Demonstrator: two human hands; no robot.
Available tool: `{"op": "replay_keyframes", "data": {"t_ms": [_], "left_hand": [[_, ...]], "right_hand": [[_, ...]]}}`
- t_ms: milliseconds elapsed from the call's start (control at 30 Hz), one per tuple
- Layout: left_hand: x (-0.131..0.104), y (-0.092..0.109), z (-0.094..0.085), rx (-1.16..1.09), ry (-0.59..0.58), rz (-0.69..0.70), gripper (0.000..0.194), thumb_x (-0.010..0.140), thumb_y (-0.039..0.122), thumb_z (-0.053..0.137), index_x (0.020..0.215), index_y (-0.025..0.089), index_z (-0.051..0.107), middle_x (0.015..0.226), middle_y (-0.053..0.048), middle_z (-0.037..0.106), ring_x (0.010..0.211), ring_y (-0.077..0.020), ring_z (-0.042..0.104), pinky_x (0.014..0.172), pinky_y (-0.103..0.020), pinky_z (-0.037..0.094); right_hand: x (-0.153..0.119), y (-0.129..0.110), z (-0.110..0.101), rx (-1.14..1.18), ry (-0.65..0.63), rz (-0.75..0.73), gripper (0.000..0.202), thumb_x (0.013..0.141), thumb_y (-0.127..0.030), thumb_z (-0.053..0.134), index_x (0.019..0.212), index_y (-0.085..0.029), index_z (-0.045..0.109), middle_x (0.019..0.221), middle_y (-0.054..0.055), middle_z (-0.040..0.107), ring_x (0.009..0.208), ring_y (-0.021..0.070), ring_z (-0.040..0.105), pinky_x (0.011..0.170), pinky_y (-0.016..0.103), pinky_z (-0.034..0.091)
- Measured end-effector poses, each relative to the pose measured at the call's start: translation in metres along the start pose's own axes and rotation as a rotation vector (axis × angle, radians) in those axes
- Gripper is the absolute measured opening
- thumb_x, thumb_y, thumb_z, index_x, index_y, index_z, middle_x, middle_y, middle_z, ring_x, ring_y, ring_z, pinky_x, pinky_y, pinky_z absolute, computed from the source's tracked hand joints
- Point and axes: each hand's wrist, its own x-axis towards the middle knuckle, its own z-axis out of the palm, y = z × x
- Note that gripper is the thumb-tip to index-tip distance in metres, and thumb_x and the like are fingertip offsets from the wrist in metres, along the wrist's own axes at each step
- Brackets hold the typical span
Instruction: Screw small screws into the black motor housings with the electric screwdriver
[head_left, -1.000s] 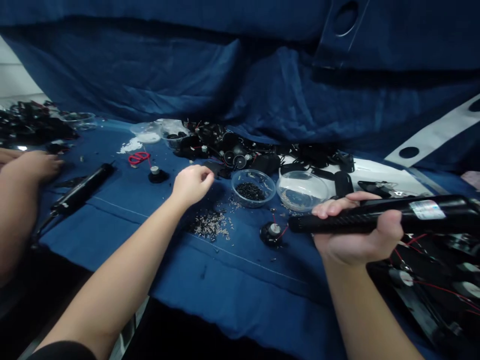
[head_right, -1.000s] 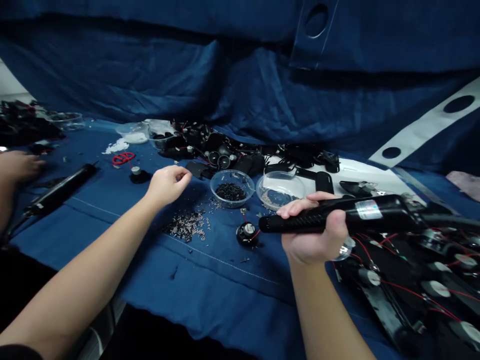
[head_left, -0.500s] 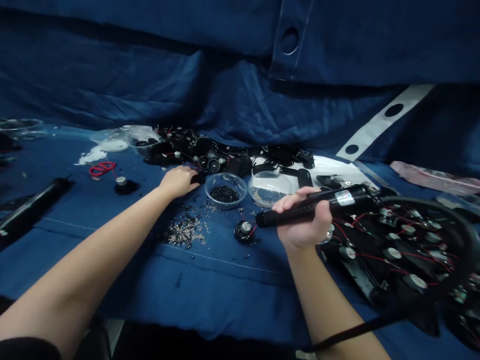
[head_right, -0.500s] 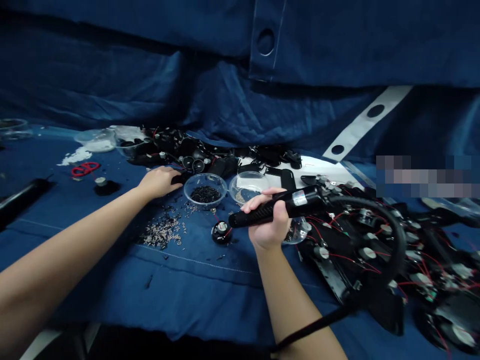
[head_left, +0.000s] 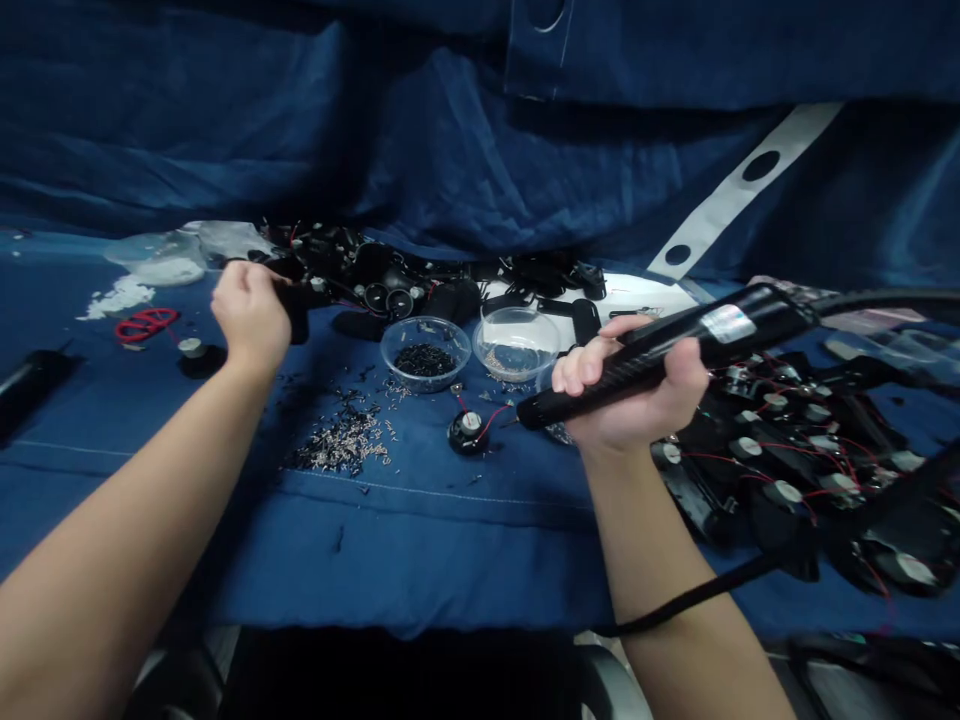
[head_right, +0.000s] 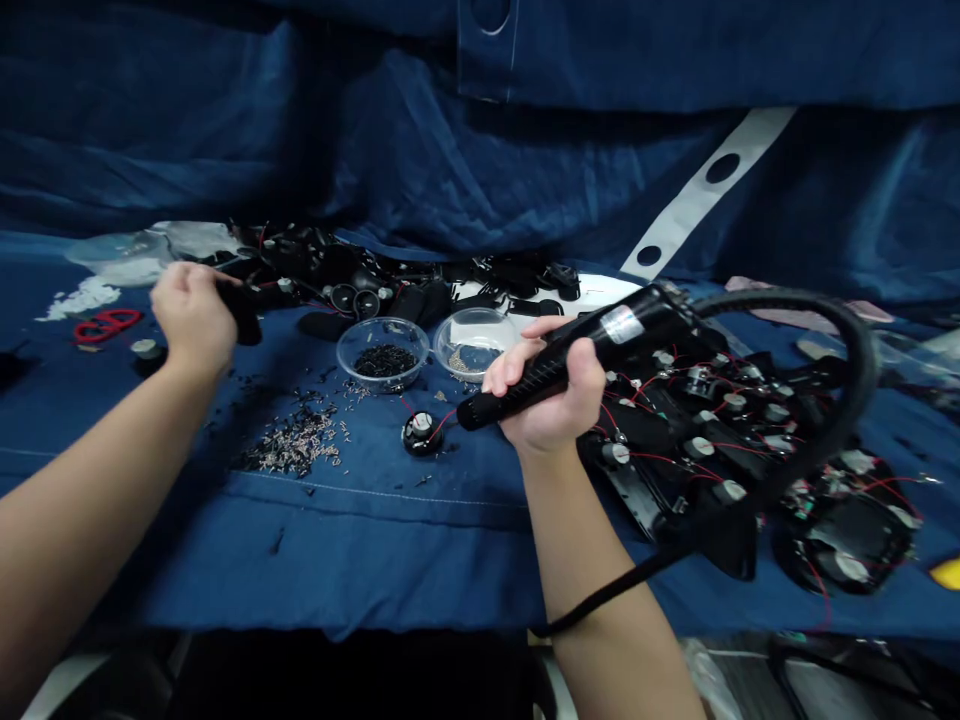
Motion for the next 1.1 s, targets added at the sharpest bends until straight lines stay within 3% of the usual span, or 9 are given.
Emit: {"op": "replay_keyframes", "data": {"t_ms": [67, 167, 267, 333, 433, 633, 767, 867, 1100], "left_hand": [[-0.007, 0.011, -0.019, -0.125, -0.142, -0.007, 0.043, 0.104, 0.030, 0.024, 0.105, 0.014, 0.063, 0.106, -0.005, 0.077, 0.076, -0.0134, 0.065, 0.071, -0.034, 0.053], [-0.033, 0.036, -0.040, -0.317, -0.790, 0.054, 0.033, 0.099, 0.032, 0.036, 0.085, 0.018, 0.062, 0.110, -0.004, 0.081, 0.054, -0.0088, 0.055, 0.056, -0.030, 0.049], [-0.071, 0.062, -0.042, -0.299, -1.218, 0.287, 0.031, 0.098, 0.035, 0.045, 0.080, 0.021, 0.065, 0.128, -0.003, 0.078, 0.091, -0.0183, 0.075, 0.076, -0.032, 0.059], [-0.095, 0.075, -0.033, -0.304, -1.235, 0.408, 0.034, 0.100, 0.037, 0.041, 0.081, 0.023, 0.065, 0.124, -0.003, 0.079, 0.129, -0.0235, 0.069, 0.098, -0.034, 0.057], [-0.119, 0.083, -0.020, -0.356, -1.254, 0.397, 0.035, 0.102, 0.038, 0.038, 0.080, 0.024, 0.060, 0.116, -0.005, 0.080, 0.143, -0.0251, 0.059, 0.104, -0.036, 0.054], [-0.119, 0.071, -0.018, -0.420, -1.299, 0.230, 0.035, 0.104, 0.047, 0.044, 0.089, 0.023, 0.065, 0.093, -0.003, 0.081, 0.091, -0.0217, 0.076, 0.089, -0.035, 0.059], [-0.116, 0.061, -0.019, -0.266, -1.151, 0.267, 0.054, 0.108, 0.057, 0.032, 0.122, 0.027, 0.075, 0.130, -0.006, 0.076, 0.119, -0.0270, 0.072, 0.099, -0.040, 0.058], [-0.121, 0.059, -0.023, -0.142, -1.195, 0.367, 0.061, 0.105, 0.061, 0.041, 0.154, 0.028, 0.057, 0.145, -0.011, 0.068, 0.132, -0.0325, 0.065, 0.101, -0.044, 0.058], [-0.137, 0.069, -0.024, -0.058, -1.109, 0.581, 0.084, 0.092, 0.036, 0.062, 0.169, 0.024, 0.029, 0.114, -0.008, 0.067, 0.092, -0.0243, 0.073, 0.083, -0.033, 0.060]], "right_hand": [[-0.003, 0.007, 0.001, -0.017, -0.030, 0.041, 0.040, 0.081, -0.065, 0.065, 0.081, -0.025, 0.066, 0.047, -0.006, 0.054, 0.034, 0.0124, 0.049, 0.035, 0.026, 0.041], [-0.009, 0.018, 0.005, -0.026, -0.054, 0.108, 0.037, 0.080, -0.062, 0.068, 0.082, -0.025, 0.064, 0.046, -0.007, 0.054, 0.035, 0.0125, 0.051, 0.037, 0.026, 0.044], [-0.014, 0.026, 0.007, -0.022, -0.057, 0.123, 0.037, 0.079, -0.060, 0.070, 0.083, -0.024, 0.064, 0.046, -0.007, 0.055, 0.035, 0.0122, 0.051, 0.038, 0.026, 0.046], [-0.016, 0.030, 0.006, -0.017, -0.057, 0.113, 0.035, 0.081, -0.058, 0.070, 0.084, -0.023, 0.065, 0.047, -0.007, 0.056, 0.036, 0.0122, 0.052, 0.038, 0.026, 0.047], [-0.017, 0.034, 0.006, -0.008, -0.065, 0.120, 0.033, 0.082, -0.056, 0.070, 0.085, -0.023, 0.066, 0.048, -0.006, 0.057, 0.036, 0.0125, 0.053, 0.038, 0.027, 0.047], [-0.017, 0.035, 0.007, -0.038, -0.065, 0.137, 0.034, 0.081, -0.058, 0.069, 0.083, -0.024, 0.066, 0.047, -0.007, 0.056, 0.036, 0.0117, 0.051, 0.038, 0.026, 0.046], [-0.017, 0.034, 0.007, -0.055, -0.072, 0.145, 0.035, 0.080, -0.059, 0.069, 0.084, -0.024, 0.066, 0.048, -0.007, 0.056, 0.037, 0.0116, 0.052, 0.039, 0.026, 0.046], [-0.017, 0.034, 0.007, -0.045, -0.084, 0.142, 0.034, 0.081, -0.058, 0.070, 0.085, -0.024, 0.066, 0.048, -0.006, 0.057, 0.037, 0.0115, 0.052, 0.039, 0.026, 0.046], [-0.017, 0.035, 0.006, -0.039, -0.088, 0.153, 0.034, 0.082, -0.058, 0.070, 0.086, -0.024, 0.065, 0.049, -0.007, 0.057, 0.038, 0.0116, 0.053, 0.040, 0.027, 0.048]]}}
